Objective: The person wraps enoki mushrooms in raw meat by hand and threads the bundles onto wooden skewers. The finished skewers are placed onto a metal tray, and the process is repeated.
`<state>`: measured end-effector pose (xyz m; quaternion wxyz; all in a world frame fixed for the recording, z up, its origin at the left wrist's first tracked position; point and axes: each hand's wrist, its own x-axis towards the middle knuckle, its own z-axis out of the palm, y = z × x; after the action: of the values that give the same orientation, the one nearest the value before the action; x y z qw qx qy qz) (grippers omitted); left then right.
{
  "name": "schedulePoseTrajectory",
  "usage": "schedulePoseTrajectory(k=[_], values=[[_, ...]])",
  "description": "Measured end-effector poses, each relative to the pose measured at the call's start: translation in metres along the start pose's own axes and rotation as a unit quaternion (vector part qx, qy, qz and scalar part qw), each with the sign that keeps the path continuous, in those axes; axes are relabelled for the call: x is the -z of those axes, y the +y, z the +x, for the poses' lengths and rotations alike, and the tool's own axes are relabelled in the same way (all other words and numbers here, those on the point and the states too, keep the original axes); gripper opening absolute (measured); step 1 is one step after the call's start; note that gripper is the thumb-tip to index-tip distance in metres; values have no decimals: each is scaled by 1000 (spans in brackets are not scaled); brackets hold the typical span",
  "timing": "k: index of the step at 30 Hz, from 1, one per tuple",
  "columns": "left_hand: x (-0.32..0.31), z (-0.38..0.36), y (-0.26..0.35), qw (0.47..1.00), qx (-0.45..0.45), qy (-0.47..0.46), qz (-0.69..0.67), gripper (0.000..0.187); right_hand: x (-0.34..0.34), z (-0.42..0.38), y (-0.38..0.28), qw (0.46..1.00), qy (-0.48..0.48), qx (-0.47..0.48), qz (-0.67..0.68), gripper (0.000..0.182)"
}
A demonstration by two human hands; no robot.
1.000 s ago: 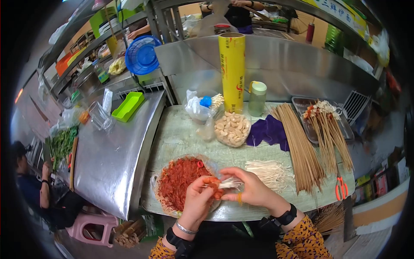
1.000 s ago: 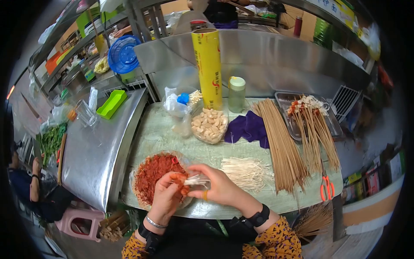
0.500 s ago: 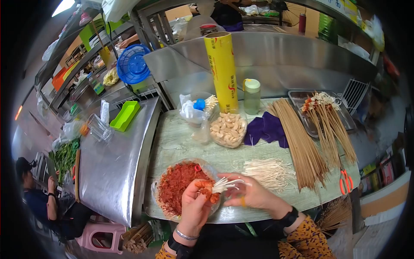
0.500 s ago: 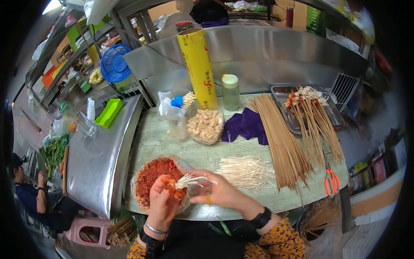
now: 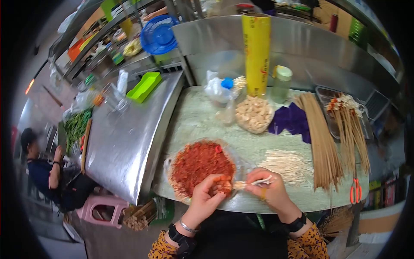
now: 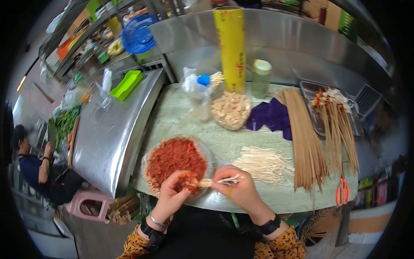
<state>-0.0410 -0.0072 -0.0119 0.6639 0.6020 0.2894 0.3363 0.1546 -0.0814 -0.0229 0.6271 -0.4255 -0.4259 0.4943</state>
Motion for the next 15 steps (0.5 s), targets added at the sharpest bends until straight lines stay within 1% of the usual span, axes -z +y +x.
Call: schedulePoseTrajectory(k=[2,3,4,5,6,8,9,10,11,12,13,14,15], values=[[23,-9,5,999,4,31,25,36,8,-9,14,998,32,2,-45,13],[40,-12,5,997,-7,53,64,32,10,-13,18,999,27,0,-42,13],[57,-16,4,992,-17,73,103,29,13,-18,21,998,38,-22,-51,13],[66,-18,8,988,-18,110,109,25,15,-22,25,996,51,-46,-61,13],[75,-18,12,982,-19,148,115,22,19,-24,29,996,49,-49,-58,13],[97,-14,13,950,-60,180,249,17,26,-27,38,990,53,-37,-125,12],[101,-11,15,933,-87,193,290,14,26,-28,39,990,50,-39,-123,12],[103,-7,18,932,-84,196,292,14,26,-27,39,987,51,-30,-149,12],[102,-4,25,908,-96,204,354,15,24,-27,39,983,52,-20,-173,12],[103,-1,30,879,-108,210,413,16,24,-26,39,984,48,-20,-169,12],[110,5,25,866,-129,215,433,15,24,-26,39,981,48,-14,-188,13],[113,10,26,865,-128,216,435,15,24,-26,39,977,49,-9,-206,14],[115,16,27,844,-131,206,477,13,24,-25,39,978,48,-9,-205,14]])
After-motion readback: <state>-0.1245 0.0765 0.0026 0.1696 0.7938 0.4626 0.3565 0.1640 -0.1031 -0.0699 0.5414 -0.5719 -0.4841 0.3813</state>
